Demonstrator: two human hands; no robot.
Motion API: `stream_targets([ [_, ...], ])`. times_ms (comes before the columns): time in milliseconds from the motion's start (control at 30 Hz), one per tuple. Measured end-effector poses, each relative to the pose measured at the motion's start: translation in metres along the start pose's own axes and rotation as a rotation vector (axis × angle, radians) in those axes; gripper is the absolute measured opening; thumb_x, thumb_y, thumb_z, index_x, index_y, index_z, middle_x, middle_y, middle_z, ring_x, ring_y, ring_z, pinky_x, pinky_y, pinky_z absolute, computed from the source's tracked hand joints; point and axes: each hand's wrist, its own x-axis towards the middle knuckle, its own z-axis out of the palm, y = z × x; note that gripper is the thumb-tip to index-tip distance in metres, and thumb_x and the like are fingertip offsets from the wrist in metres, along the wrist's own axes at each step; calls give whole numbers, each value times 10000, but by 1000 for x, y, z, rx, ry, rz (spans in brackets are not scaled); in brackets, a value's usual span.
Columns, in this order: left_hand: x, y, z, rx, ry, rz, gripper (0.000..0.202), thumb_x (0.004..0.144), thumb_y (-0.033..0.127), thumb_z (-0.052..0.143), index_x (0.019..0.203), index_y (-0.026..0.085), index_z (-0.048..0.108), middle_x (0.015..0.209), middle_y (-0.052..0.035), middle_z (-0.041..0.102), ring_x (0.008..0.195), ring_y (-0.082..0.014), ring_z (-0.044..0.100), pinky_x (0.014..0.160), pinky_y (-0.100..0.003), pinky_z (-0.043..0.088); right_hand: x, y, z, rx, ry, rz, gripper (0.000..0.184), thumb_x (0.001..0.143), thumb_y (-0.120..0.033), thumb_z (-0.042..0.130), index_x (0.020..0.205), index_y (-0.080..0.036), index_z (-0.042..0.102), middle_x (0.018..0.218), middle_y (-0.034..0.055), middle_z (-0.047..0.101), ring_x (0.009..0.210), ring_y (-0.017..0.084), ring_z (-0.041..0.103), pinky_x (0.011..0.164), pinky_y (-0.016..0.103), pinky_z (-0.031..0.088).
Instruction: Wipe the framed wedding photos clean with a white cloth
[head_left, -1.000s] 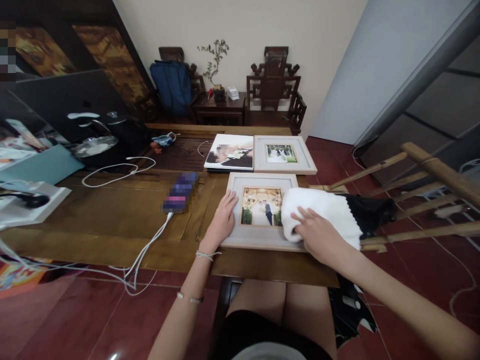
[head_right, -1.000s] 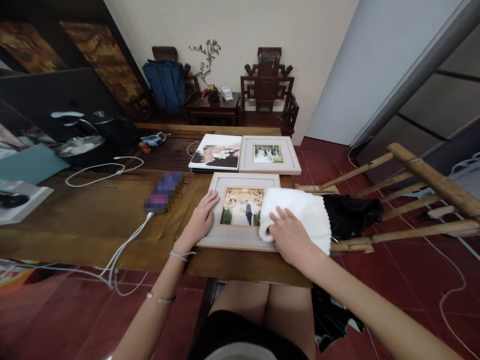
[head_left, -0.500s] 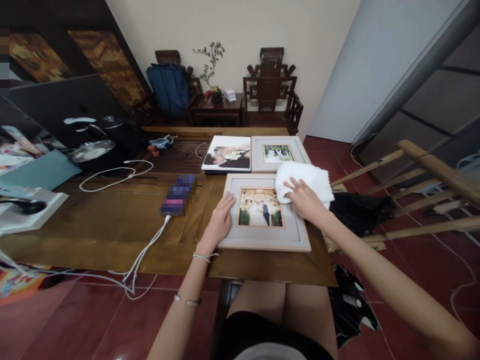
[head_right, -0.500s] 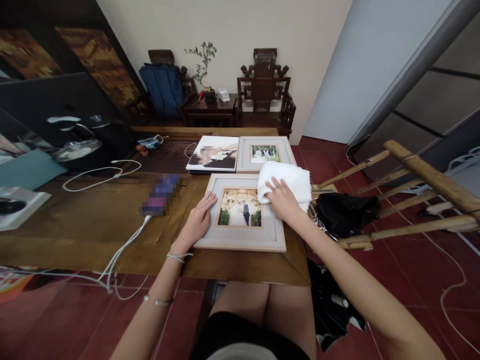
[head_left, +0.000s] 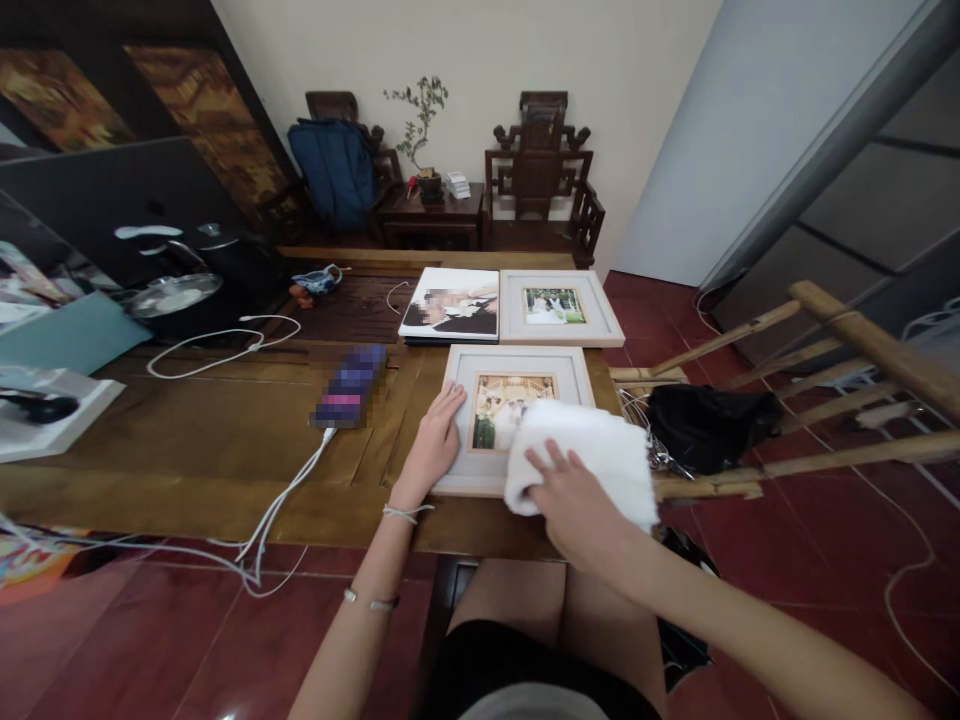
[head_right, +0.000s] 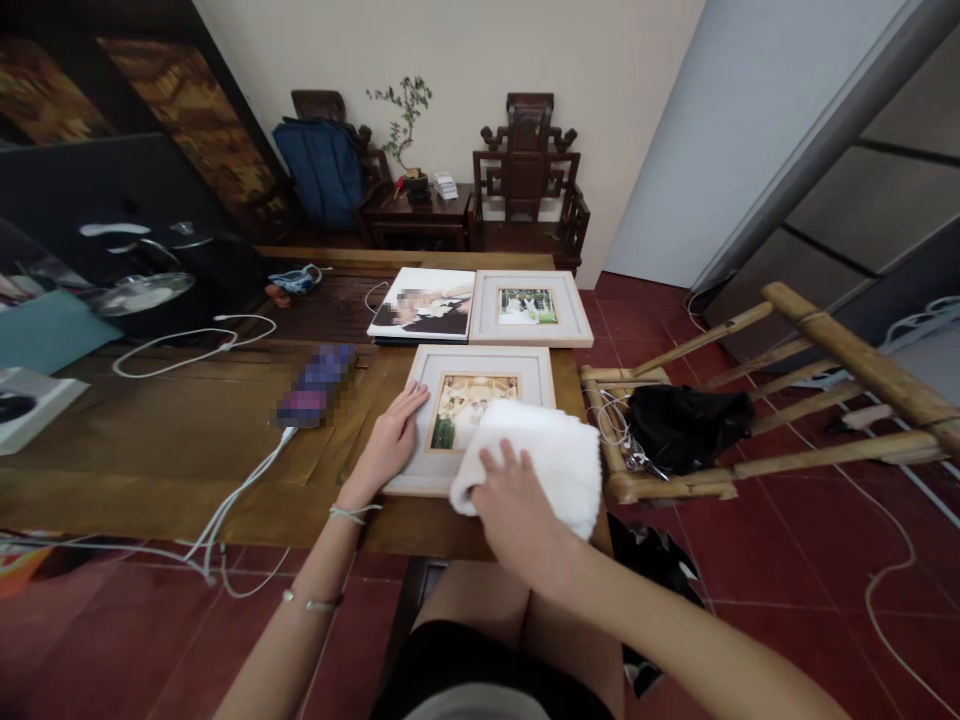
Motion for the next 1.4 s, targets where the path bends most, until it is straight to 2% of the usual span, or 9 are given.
stream_targets([
  [133, 1, 1, -3, -16, -2, -28, 460, 858, 78, 362, 1256, 180, 569, 1366, -83, 539, 1366, -196, 364, 1147, -453, 298, 40, -39, 8, 27, 128, -146, 277, 855, -135, 482, 983, -156, 727, 1372, 171, 499, 1293, 407, 382, 995, 596, 359],
  [267, 1, 3, -4, -13, -11, -20, 460, 866, 79, 350, 1261, 179, 565, 1362, -81, 544, 1371, -189, 354, 1143, -441, 309, 39, -48, 18, -5, 201, -146, 275, 905, -174, 469, 962, -138, 735, 1407, 178, 456, 1314, 397, 361, 1038, 583, 328],
  [500, 0, 0, -1, 42, -35, 36, 508, 822, 24, 363, 1278, 141, 554, 1363, -112, 537, 1378, -213, 343, 1147, -481, 295, -30, 23, 19, -58, 165, 11, 285, 749, -3, 540, 841, -170, 752, 1371, 112, 506, 1307, 326, 404, 1050, 507, 377],
  [633, 0, -3, -1, 67, -58, 51, 535, 789, 6, 374, 1283, 112, 550, 1367, -135, 528, 1381, -229, 337, 1146, -483, 295, -42, 58, 16, -85, 188, 28, 381, 652, 64, 477, 771, -185, 740, 1333, 62, 554, 1314, 276, 404, 1074, 477, 362],
  [767, 1, -3, -2, 92, -77, 68, 547, 783, -2, 367, 1295, 93, 534, 1377, -145, 516, 1385, -235, 327, 1146, -491, 291, -14, 85, 13, -108, 244, 42, 427, 636, 57, 471, 901, -154, 731, 1391, 96, 495, 1347, 293, 348, 1079, 481, 346],
  [967, 0, -3, -2, 90, -68, 61, 558, 787, -3, 367, 1305, 124, 531, 1381, -126, 515, 1384, -230, 329, 1148, -497, 286, 72, 116, 3, -203, 365, 89, 474, 704, 44, 470, 1101, -116, 675, 1483, 123, 361, 1371, 341, 279, 1099, 529, 264],
  [1067, 0, -3, -2, 84, -63, 57, 550, 793, 5, 371, 1304, 133, 534, 1378, -123, 518, 1384, -233, 331, 1147, -503, 284, 96, 112, 7, -254, 347, 93, 371, 777, -12, 492, 1076, -111, 689, 1476, 150, 368, 1357, 375, 290, 1099, 553, 224],
  [1133, -1, -4, -1, 74, -56, 54, 541, 801, 10, 369, 1300, 133, 537, 1376, -122, 521, 1383, -229, 334, 1148, -497, 283, 93, 100, 12, -276, 288, 95, 321, 807, -40, 495, 1049, -98, 698, 1455, 181, 391, 1332, 396, 325, 1080, 562, 241],
  [1400, -2, -6, 3, 90, -34, 56, 527, 818, 12, 348, 1303, 114, 528, 1376, -140, 517, 1384, -228, 331, 1145, -497, 290, -7, 22, -1, -79, 15, -69, 346, 744, -46, 539, 1042, -123, 696, 1373, 197, 489, 1235, 395, 457, 981, 515, 403],
])
